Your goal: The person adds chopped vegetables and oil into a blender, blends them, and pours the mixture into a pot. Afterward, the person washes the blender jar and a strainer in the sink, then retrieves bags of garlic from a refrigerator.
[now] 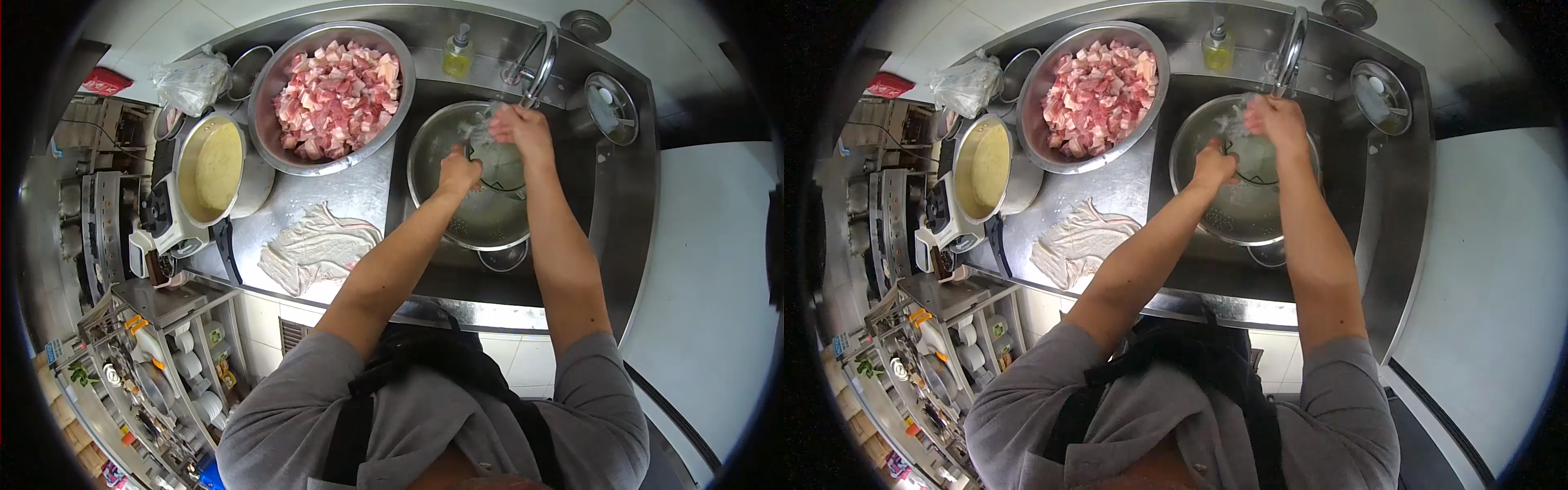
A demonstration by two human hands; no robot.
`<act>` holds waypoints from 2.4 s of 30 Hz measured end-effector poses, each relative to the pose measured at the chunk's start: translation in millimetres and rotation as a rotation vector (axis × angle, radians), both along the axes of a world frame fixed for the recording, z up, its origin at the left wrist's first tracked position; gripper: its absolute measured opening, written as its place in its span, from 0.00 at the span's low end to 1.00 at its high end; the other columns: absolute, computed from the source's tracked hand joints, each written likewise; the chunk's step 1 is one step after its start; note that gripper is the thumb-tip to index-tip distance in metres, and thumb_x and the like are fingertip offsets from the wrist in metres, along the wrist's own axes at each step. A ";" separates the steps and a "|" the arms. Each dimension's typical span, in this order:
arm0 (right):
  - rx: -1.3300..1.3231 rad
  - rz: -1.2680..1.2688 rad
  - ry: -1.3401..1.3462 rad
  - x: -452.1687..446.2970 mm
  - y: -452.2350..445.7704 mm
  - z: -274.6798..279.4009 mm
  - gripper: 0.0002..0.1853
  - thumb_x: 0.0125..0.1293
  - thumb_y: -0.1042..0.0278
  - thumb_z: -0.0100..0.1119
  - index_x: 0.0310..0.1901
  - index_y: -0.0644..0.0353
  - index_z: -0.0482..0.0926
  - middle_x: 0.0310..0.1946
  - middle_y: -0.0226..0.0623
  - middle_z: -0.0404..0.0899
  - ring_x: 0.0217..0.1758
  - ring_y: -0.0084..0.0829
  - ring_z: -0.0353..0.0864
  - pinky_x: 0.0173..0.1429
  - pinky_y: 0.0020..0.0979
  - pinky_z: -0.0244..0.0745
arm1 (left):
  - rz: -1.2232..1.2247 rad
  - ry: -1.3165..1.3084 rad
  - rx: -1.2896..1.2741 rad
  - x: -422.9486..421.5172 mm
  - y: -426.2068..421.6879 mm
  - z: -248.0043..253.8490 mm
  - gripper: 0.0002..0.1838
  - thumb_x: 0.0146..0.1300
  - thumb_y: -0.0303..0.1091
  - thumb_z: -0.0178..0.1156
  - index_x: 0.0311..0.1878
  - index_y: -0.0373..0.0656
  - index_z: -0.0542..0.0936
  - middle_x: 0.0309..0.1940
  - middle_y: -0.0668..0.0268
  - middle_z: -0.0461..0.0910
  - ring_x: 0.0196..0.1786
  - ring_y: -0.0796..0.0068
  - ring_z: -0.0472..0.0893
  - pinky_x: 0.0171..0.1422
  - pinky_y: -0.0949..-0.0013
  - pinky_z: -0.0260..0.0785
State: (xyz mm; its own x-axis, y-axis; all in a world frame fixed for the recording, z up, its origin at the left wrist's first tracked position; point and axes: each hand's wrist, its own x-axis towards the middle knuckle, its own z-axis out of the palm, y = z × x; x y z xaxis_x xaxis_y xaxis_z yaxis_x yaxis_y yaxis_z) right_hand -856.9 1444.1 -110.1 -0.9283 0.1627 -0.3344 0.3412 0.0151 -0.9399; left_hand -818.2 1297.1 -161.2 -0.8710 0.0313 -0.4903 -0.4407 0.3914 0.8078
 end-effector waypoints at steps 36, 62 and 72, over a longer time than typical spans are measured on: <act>0.457 0.901 -0.242 385.8 -138.6 -103.3 0.23 0.59 0.75 0.62 0.58 0.56 0.74 0.52 0.42 0.78 0.50 0.32 0.80 0.48 0.31 0.77 | 0.111 -0.637 -0.310 460.7 -405.9 -145.0 0.30 0.60 0.60 0.52 0.52 0.44 0.81 0.50 0.53 0.80 0.55 0.54 0.78 0.62 0.58 0.68; -0.392 1.055 0.006 352.6 -607.1 121.9 0.22 0.72 0.57 0.47 0.55 0.70 0.72 0.51 0.45 0.78 0.47 0.38 0.82 0.49 0.34 0.78 | 0.956 0.797 0.741 687.4 -681.0 140.1 0.34 0.60 0.40 0.56 0.67 0.38 0.61 0.57 0.39 0.68 0.47 0.49 0.81 0.24 0.75 0.70; -0.298 1.465 0.405 410.1 -771.3 146.7 0.21 0.70 0.58 0.50 0.54 0.69 0.73 0.51 0.45 0.78 0.49 0.42 0.81 0.51 0.37 0.77 | 1.486 -0.019 0.484 710.8 -661.7 27.8 0.25 0.60 0.30 0.60 0.60 0.36 0.70 0.48 0.59 0.77 0.47 0.70 0.79 0.47 0.66 0.75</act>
